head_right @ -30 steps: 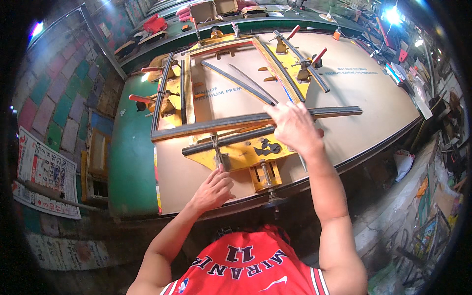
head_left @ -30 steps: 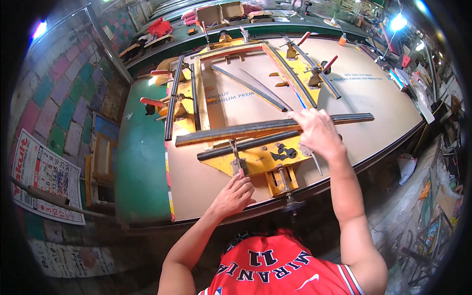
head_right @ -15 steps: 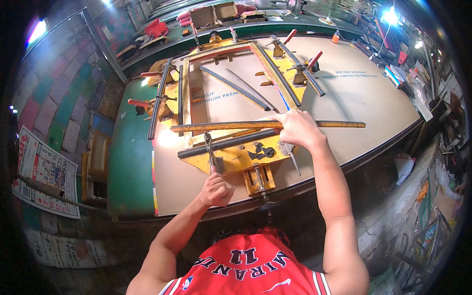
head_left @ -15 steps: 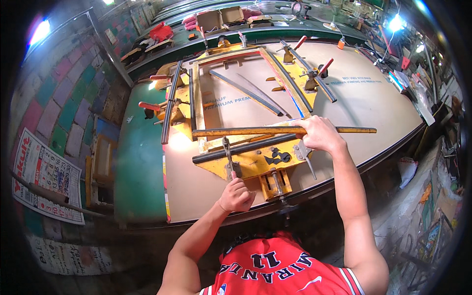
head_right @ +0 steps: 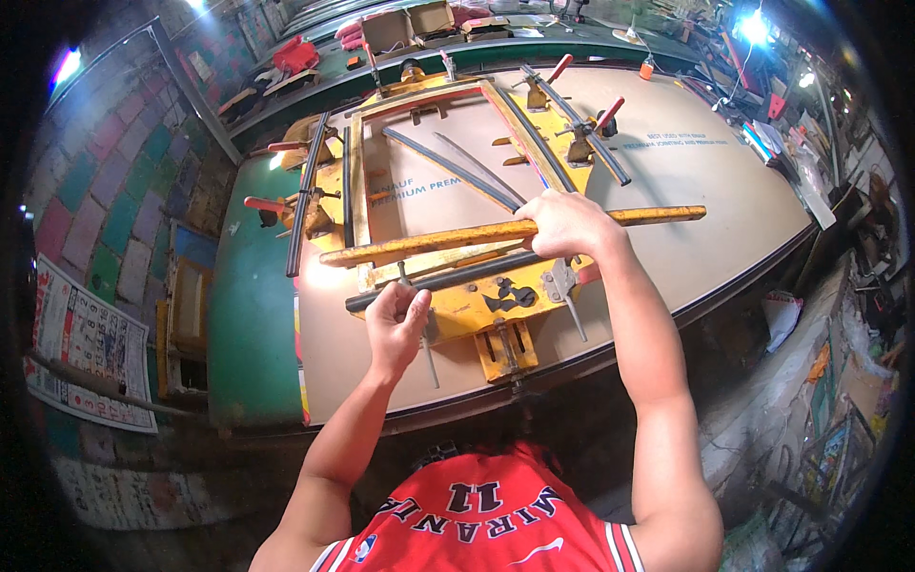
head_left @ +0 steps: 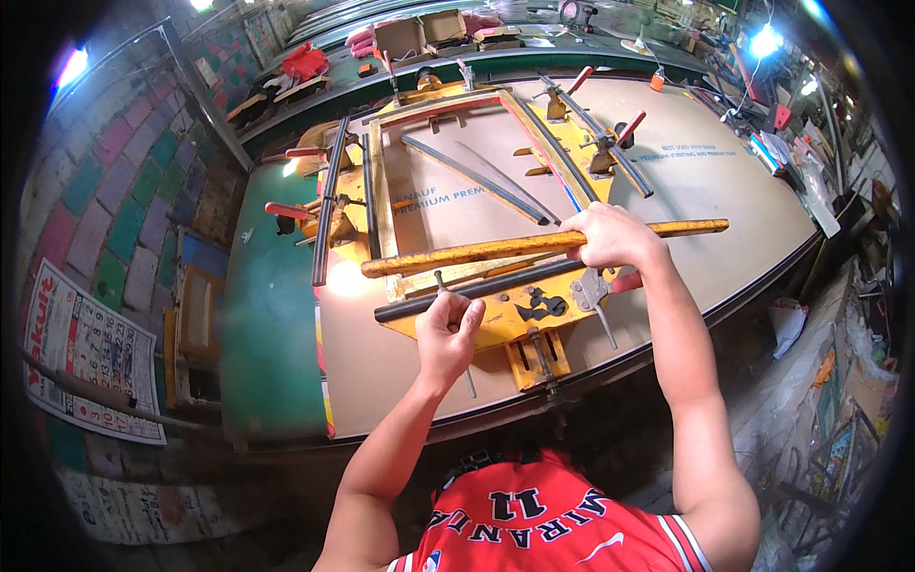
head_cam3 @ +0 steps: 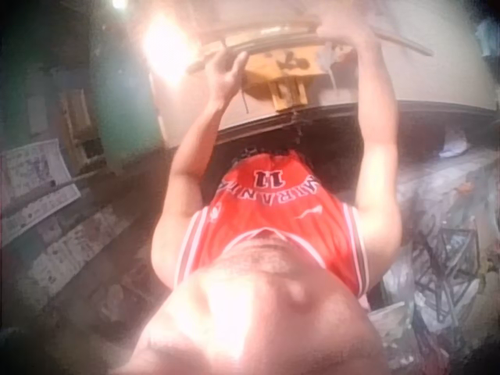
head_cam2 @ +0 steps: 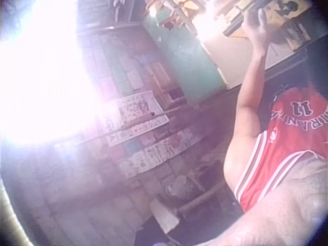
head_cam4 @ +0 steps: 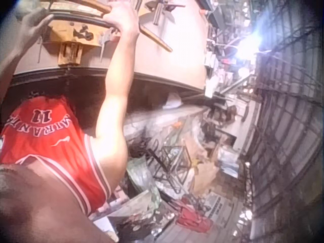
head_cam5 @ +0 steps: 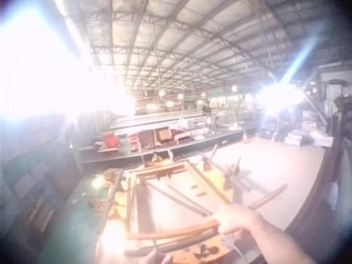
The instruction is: The person assembles a wooden frame by hand, positioning and securing long wooden strips with clamps on a workbench. The person adjusts the clamps and aligns the pieces to form a rectangular frame structure.
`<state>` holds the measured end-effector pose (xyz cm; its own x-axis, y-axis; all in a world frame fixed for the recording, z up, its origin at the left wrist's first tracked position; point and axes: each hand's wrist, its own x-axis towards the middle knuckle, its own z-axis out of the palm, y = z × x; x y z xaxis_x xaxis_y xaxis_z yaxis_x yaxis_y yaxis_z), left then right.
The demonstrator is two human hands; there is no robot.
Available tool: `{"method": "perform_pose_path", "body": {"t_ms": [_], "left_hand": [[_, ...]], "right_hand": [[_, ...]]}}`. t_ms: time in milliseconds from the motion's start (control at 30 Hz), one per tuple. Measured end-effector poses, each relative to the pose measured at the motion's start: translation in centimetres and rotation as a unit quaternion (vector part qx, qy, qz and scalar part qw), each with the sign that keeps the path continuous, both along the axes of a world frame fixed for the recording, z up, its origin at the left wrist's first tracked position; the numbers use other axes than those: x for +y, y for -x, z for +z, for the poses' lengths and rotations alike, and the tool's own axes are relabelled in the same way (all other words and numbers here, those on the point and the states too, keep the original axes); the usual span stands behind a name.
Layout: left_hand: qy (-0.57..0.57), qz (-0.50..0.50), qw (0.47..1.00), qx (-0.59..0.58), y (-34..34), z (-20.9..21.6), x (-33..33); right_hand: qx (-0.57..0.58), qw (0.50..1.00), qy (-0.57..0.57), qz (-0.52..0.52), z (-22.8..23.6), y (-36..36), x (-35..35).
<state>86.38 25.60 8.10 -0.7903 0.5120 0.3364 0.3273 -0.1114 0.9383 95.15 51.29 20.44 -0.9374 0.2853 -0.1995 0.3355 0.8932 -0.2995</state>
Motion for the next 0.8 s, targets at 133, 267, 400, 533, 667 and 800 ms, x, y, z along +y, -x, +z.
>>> {"method": "perform_pose_path", "body": {"t_ms": [133, 267, 400, 533, 667, 800], "left_hand": [[-0.010, 0.130, 0.886, 0.445, 0.9, -0.2, -0.3], [0.012, 0.144, 0.788, 0.598, -0.7, 0.5, -1.3], [-0.103, 0.034, 0.757, 0.644, -1.1, -0.2, -1.4], [-0.081, -0.062, 0.777, 0.621, -2.5, -0.9, -1.0], [-0.045, -0.053, 0.792, 0.606, -2.7, -0.7, 0.3], [0.005, -0.009, 0.802, 0.598, -2.0, -1.5, 1.4]], "right_hand": [[-0.021, 1.000, 0.007, 0.017, -0.1, 0.1, 0.9], [-0.014, 0.999, 0.030, 0.039, 0.0, 0.2, 2.8], [-0.053, 0.994, 0.085, 0.043, 0.0, 1.1, 3.4], [-0.139, 0.964, 0.218, 0.067, -2.7, 2.9, 5.0], [-0.187, 0.933, 0.285, 0.113, -5.3, 4.6, 5.1], [-0.217, 0.886, 0.382, 0.147, -8.4, 5.8, 5.1]]}}
